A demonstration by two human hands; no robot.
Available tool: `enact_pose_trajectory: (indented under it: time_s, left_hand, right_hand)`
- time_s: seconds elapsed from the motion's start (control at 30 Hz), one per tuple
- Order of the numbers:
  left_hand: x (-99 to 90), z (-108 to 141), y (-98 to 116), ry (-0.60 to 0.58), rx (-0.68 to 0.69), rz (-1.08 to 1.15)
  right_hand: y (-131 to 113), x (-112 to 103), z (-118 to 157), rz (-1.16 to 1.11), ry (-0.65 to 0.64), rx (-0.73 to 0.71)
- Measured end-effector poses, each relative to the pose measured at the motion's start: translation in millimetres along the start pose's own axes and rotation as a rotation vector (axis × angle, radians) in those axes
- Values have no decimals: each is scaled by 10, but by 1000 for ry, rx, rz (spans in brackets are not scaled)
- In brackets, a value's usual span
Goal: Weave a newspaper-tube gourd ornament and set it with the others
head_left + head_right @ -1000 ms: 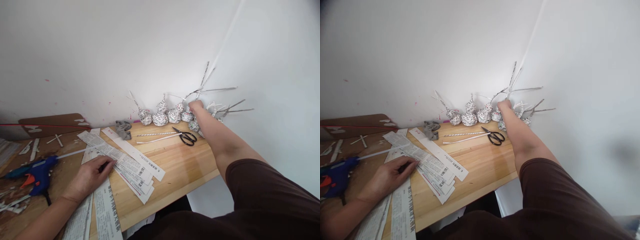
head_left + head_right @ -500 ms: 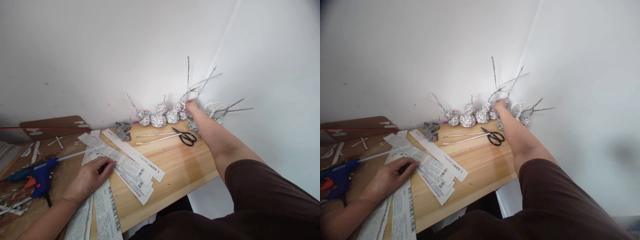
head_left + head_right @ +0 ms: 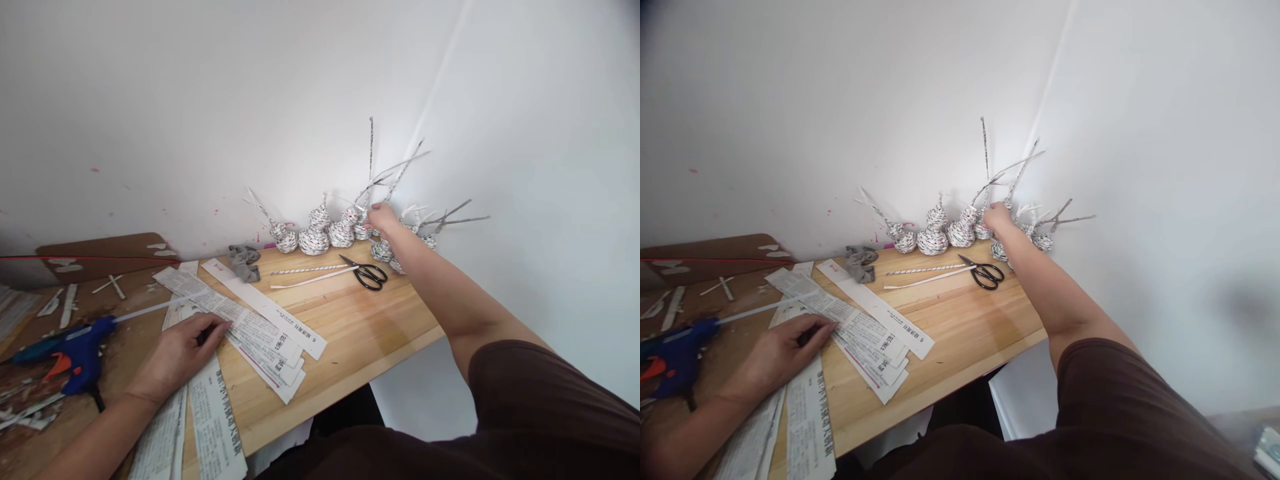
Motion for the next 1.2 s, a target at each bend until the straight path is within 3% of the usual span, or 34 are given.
enact_pose_trajectory:
  time_s: [0.23,0.37,0.5,0.67,0.73,0.83,0.9,1.03,1.13,1.2]
  left_hand:
    - [11,-8,-24,3,0,-4]
    - [-26,-14,-21,40,8,-10]
    - [-68,4,-17,87,10,-6]
    - [-100,37,-71,151,-1,-19]
    - [-152,34,-75,176,-6,-16]
    - [-203,22,72,97,74,48]
    - [-213,21,192,23,99,50]
    - [-223,-11,269,47,54,-86]
    - [-144,-29,221,20,20,-171]
    - [-113,-27,213,2,21,-205]
  right_hand:
    - [100,-37,890,-122,-216,42]
    - [339,145,1519,-165,-409,110]
    - [460,588,2001,-215,-595,200]
    - [396,1295,2483,-277,-737,244]
    - [368,1597,2798,-292,-884,249]
    - [191,1963,3518,-261,-1308,56]
    - [70,2053,3851,-178,-1343,-106]
    - [-278,2223,4429,-100,-1468,-357]
    - [-577,2349,4855,-20,-1586,-741]
    - [-648,2457,5077,110,-1623,-892]
Point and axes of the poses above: each hand's wrist, its own z-axis away from the middle knuckle, its own x-axis out of the palm, y = z × x, the point moved 8 cm from there along -z, towards the middle knuckle, and after that the axes turned 12 degrees about -z, right-handed, at the moved point
